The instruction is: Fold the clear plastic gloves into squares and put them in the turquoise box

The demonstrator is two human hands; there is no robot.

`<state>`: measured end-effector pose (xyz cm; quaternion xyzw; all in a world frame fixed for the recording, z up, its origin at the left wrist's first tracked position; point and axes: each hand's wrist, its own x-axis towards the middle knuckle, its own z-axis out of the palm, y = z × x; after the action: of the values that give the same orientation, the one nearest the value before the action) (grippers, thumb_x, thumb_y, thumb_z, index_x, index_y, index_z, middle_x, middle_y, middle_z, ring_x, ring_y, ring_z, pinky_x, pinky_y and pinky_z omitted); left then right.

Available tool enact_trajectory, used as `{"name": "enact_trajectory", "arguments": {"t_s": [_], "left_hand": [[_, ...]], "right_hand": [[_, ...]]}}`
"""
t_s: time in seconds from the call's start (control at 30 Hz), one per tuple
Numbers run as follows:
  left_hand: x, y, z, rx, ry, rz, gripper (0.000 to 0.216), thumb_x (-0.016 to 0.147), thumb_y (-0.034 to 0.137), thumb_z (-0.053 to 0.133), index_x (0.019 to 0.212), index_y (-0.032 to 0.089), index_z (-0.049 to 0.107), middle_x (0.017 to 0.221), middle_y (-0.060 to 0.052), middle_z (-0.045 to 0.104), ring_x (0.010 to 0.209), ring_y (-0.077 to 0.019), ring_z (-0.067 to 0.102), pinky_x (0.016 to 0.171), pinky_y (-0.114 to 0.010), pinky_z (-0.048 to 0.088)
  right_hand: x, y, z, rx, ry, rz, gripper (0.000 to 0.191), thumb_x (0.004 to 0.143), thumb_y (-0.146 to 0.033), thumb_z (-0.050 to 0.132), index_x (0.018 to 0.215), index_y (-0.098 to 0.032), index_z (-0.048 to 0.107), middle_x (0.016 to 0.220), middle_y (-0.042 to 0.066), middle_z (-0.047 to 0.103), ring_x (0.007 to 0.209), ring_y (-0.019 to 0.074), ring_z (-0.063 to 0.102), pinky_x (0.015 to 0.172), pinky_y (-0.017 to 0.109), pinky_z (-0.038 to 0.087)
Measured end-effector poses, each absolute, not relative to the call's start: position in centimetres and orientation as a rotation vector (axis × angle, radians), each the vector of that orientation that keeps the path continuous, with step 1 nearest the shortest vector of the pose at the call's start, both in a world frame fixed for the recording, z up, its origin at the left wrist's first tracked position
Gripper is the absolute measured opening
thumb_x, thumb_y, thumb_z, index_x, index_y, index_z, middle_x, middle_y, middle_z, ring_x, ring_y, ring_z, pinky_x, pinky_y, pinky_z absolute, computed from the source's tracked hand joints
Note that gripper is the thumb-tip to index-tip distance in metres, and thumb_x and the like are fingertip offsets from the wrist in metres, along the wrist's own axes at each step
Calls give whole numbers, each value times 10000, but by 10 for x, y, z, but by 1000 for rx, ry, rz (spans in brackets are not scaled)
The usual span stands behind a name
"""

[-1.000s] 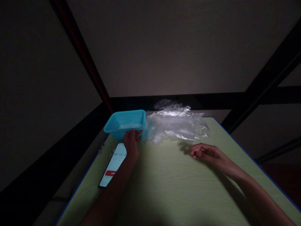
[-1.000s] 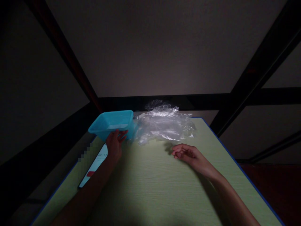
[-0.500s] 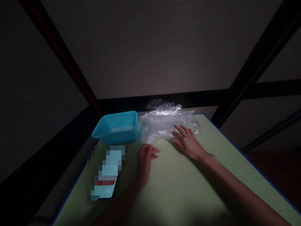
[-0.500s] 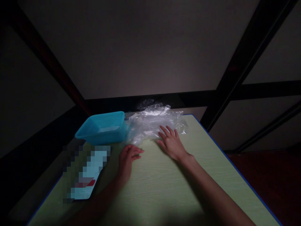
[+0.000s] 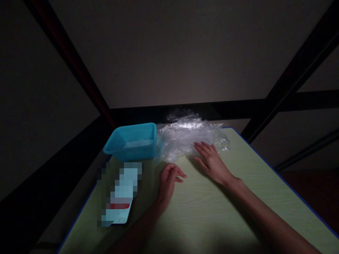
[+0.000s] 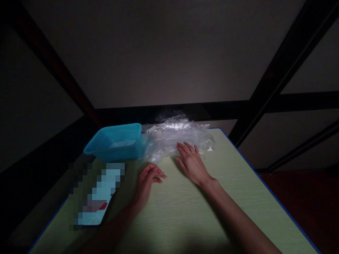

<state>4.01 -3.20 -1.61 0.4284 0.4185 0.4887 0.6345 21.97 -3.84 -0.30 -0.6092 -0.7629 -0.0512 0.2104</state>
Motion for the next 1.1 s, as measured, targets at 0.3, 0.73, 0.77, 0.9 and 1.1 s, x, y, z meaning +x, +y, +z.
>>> {"name": "enact_trajectory", "arguments": {"t_s": [0.3, 0.73, 0.77, 0.9, 1.1], "left_hand": [[38, -20, -23, 787, 874, 1126, 321, 565, 380, 694, 778, 149, 626, 845, -79, 689, 876, -207, 644, 782, -300, 493], [40, -24, -24, 655, 743, 1016, 311, 558, 178, 715, 862, 178, 651, 972, -42, 675, 969, -220, 615, 827, -301, 463], [40, -24, -24, 652, 736, 1012, 314, 563, 179, 707, 872, 184, 652, 953, -41, 682, 965, -224, 617, 821, -306, 466], [38, -24, -23, 650, 709, 977, 307, 540, 156, 677, 845, 192, 668, 901, -53, 703, 934, -244, 627, 799, -326, 483], [36, -27, -20, 692, 757, 918, 337, 519, 111, 682, 844, 200, 676, 929, -76, 708, 877, -245, 647, 762, -360, 510]], "right_hand": [[207, -70, -13, -1280, -2349, -280, 295, 902, -201, 405, 1134, -171, 585, 1172, 98, 617, 1154, 251, 497, 1024, 550, 296], [198, -80, -11, -1016, -2480, -189, 300, 924, -206, 374, 1095, -138, 610, 1124, 79, 652, 1030, 193, 591, 952, 389, 453], [198, -80, -10, -1006, -2484, -175, 310, 929, -227, 364, 1107, -148, 606, 1139, 75, 646, 1036, 191, 588, 946, 381, 458], [200, -81, -7, -949, -2489, -149, 359, 943, -282, 326, 1166, -134, 565, 1195, 74, 614, 1084, 196, 559, 945, 381, 456], [206, -80, -7, -1047, -2477, -195, 366, 945, -277, 309, 1199, -151, 540, 1198, 74, 610, 1098, 199, 548, 960, 411, 432]]}}
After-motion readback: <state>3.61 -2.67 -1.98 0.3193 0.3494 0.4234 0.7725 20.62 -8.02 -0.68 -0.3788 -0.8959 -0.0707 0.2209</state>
